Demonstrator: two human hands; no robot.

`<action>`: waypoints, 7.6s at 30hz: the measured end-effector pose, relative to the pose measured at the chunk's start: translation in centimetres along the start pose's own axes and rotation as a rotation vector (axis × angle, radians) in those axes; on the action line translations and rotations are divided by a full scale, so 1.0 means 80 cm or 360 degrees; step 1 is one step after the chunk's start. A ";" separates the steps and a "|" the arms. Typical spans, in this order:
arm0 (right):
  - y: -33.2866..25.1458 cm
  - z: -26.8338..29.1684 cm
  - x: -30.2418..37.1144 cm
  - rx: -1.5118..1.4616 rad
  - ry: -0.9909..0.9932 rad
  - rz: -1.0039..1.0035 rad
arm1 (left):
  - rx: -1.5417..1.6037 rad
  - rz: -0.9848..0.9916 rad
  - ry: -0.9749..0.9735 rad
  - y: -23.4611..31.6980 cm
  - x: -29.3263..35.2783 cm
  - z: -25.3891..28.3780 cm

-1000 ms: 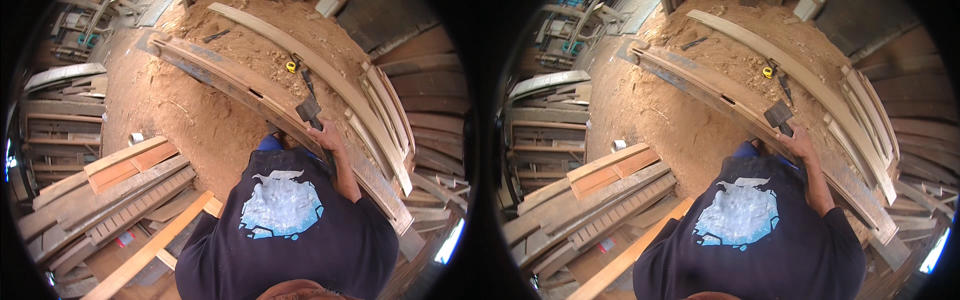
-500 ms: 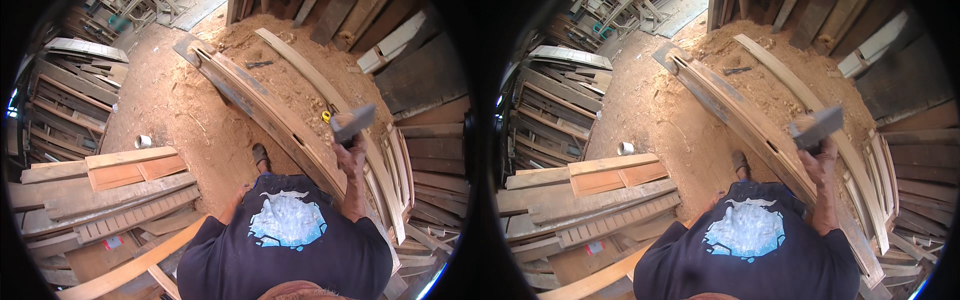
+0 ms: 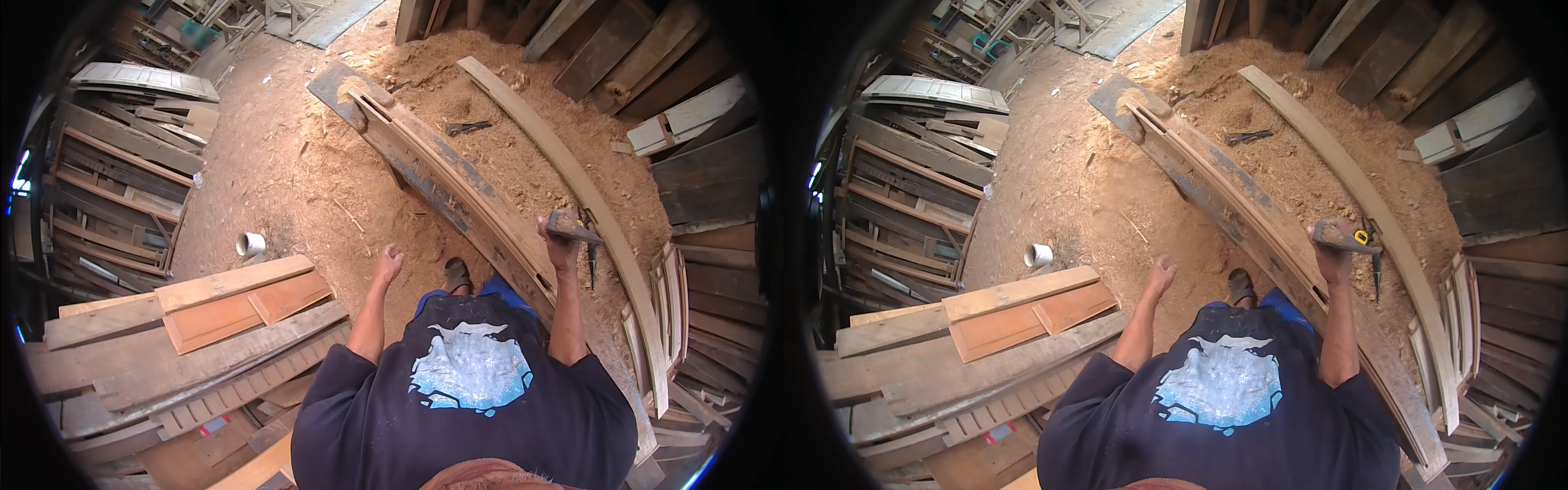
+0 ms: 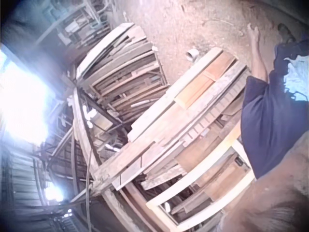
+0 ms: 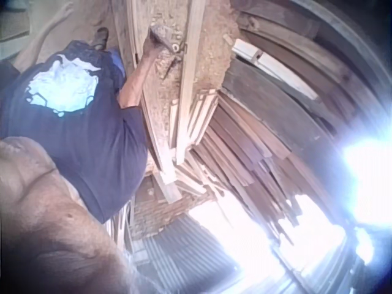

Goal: The person uses a small axe to repeatedly strike a cylindrical wooden dowel placed on a long plank. They adjust the dowel's position and continue striking it to shape the wood.

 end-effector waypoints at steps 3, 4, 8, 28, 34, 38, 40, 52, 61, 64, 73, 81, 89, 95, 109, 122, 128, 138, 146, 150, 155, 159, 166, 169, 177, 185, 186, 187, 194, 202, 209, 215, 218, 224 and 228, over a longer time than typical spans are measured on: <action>-0.005 -0.029 -0.009 0.0105 -0.0103 0.0093 | 0.0145 -0.0069 0.0002 0.053 -0.024 -0.009; 0.005 -0.043 -0.013 0.0121 -0.0124 0.0100 | 0.0196 -0.0083 -0.0012 0.075 -0.030 -0.016; 0.039 -0.091 -0.028 -0.0125 -0.0181 -0.0177 | -0.0002 -0.0205 -0.0086 0.165 -0.032 -0.035; 0.029 -0.171 -0.089 0.0342 0.0171 -0.0936 | -0.1493 -0.1795 -0.1060 0.365 -0.168 -0.094; -0.047 -0.138 -0.096 0.0940 0.0080 -0.1138 | -0.1530 -0.1639 -0.1466 0.370 -0.194 -0.110; -0.080 -0.117 -0.067 0.0729 0.0274 -0.1167 | -0.1566 -0.1086 -0.1874 0.413 -0.231 -0.121; -0.090 -0.125 -0.044 0.0486 0.0331 -0.1146 | -0.1371 -0.1350 -0.1647 0.397 -0.291 -0.164; -0.069 -0.226 0.228 0.0146 0.0367 -0.2041 | -0.2118 -0.0520 -0.1467 0.348 -0.559 -0.285; -0.044 -0.203 0.254 0.0048 0.0508 -0.2079 | -0.1798 -0.1019 -0.1790 0.335 -0.558 -0.336; -0.015 -0.179 0.256 0.0020 0.0442 -0.1903 | -0.1019 -0.1263 -0.1580 0.384 -0.519 -0.339; 0.080 -0.086 0.342 0.0135 0.0186 -0.1508 | 0.0264 -0.1167 -0.1118 0.515 -0.226 -0.231; 0.038 0.097 0.367 0.0272 0.0150 -0.1180 | 0.0141 -0.1731 -0.0534 0.544 0.011 -0.145; 0.015 0.204 0.358 0.0020 0.0861 -0.0801 | 0.0588 -0.1818 -0.0533 0.533 0.118 -0.137; 0.028 0.227 0.383 -0.0324 0.1102 -0.1155 | 0.1137 -0.1324 -0.0803 0.515 0.128 -0.206; 0.103 0.244 0.273 -0.0071 -0.0169 -0.1084 | 0.0461 -0.0990 -0.0882 0.499 0.205 -0.317; 0.030 0.304 0.045 0.0056 -0.0760 -0.0174 | 0.1165 -0.0781 0.0121 0.458 0.267 -0.277; -0.007 0.303 -0.007 -0.0321 -0.0650 -0.0282 | 0.1044 -0.0701 0.0202 0.449 0.245 -0.307; -0.051 0.322 -0.012 -0.0665 -0.0478 -0.0163 | 0.0723 -0.0782 0.0226 0.418 0.222 -0.330; -0.072 0.322 -0.008 -0.0688 -0.0476 -0.0059 | 0.0708 -0.0708 0.0235 0.405 0.223 -0.331; -0.082 0.320 -0.005 -0.0681 -0.0490 -0.0037 | 0.0630 -0.0712 0.0253 0.413 0.229 -0.325; -0.083 0.320 -0.002 -0.0643 -0.0519 -0.0023 | 0.0709 -0.0746 0.0276 0.415 0.229 -0.320; -0.090 0.322 -0.002 -0.0612 -0.0533 0.0012 | 0.0740 -0.0816 0.0281 0.419 0.230 -0.320; -0.085 0.325 -0.004 -0.0670 -0.0498 -0.0027 | 0.0767 -0.0828 0.0277 0.420 0.229 -0.322; -0.086 0.324 -0.006 -0.0657 -0.0511 0.0001 | 0.0717 -0.0850 0.0275 0.418 0.227 -0.322; -0.026 0.226 0.003 0.0727 -0.1082 0.0359 | 0.0567 -0.1061 0.0187 0.425 0.250 -0.338; -0.091 0.275 -0.017 0.0084 -0.0804 0.0289 | 0.0660 -0.1052 0.0238 0.388 0.261 -0.338; -0.115 0.284 -0.015 -0.0038 -0.0771 0.0303 | 0.0676 -0.1064 0.0215 0.384 0.264 -0.338; -0.132 0.290 -0.014 -0.0158 -0.0729 0.0322 | 0.0693 -0.1085 0.0189 0.385 0.268 -0.335; -0.069 0.219 0.023 0.0939 -0.1304 0.0782 | 0.0453 -0.0926 0.0015 0.370 0.265 -0.359; -0.101 0.233 0.016 0.0363 -0.1144 0.0475 | 0.0751 -0.0900 0.0079 0.350 0.236 -0.368; -0.125 0.299 -0.013 -0.0192 -0.0679 0.0289 | 0.0691 -0.0974 0.0211 0.435 0.257 -0.331; -0.123 0.332 -0.011 -0.0490 -0.0469 0.0194 | 0.0682 -0.0972 0.0170 0.417 0.229 -0.344; -0.121 0.341 -0.013 -0.0526 -0.0438 0.0206 | 0.0640 -0.0940 0.0215 0.411 0.221 -0.346; -0.125 0.343 -0.021 -0.0401 -0.0423 0.0240 | 0.0618 -0.0874 0.0251 0.407 0.221 -0.347; -0.108 0.306 -0.021 -0.0206 -0.0565 0.0212 | 0.0544 -0.0857 0.0222 0.417 0.225 -0.356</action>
Point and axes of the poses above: each hand's wrist, its own x-axis away from the middle knuckle, its own z-axis out of the back of the hand, y = z × x, the point moved 7 cm from there along -x, towards the middle knuckle, and after that the axes turned 3 degrees about x, right-handed, at the moved point
